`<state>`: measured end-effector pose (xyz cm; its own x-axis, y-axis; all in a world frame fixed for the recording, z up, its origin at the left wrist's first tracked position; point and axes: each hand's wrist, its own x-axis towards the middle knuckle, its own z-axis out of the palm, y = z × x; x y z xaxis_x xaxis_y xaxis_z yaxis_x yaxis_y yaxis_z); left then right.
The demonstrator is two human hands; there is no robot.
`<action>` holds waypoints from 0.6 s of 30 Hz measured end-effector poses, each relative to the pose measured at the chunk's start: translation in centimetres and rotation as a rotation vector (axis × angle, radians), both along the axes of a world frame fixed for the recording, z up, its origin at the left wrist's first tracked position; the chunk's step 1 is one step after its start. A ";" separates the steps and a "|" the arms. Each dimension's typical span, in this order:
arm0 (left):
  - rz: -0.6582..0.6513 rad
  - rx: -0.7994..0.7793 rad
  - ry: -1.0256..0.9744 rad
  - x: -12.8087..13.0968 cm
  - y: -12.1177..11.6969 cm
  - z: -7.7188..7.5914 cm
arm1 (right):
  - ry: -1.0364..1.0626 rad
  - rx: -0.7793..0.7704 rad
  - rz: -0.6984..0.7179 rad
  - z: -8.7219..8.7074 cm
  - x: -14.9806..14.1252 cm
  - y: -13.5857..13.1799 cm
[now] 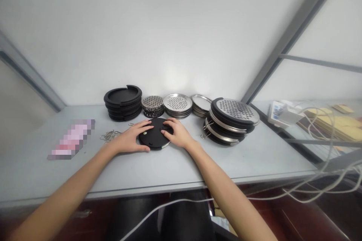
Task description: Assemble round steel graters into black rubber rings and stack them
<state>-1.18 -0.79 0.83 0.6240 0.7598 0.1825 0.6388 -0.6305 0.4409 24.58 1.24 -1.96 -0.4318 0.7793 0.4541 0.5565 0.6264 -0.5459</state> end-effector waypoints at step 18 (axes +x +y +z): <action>0.071 0.011 -0.070 -1.2 0.0 1.0 | -0.012 0.003 -0.023 0.3 0.4 0.4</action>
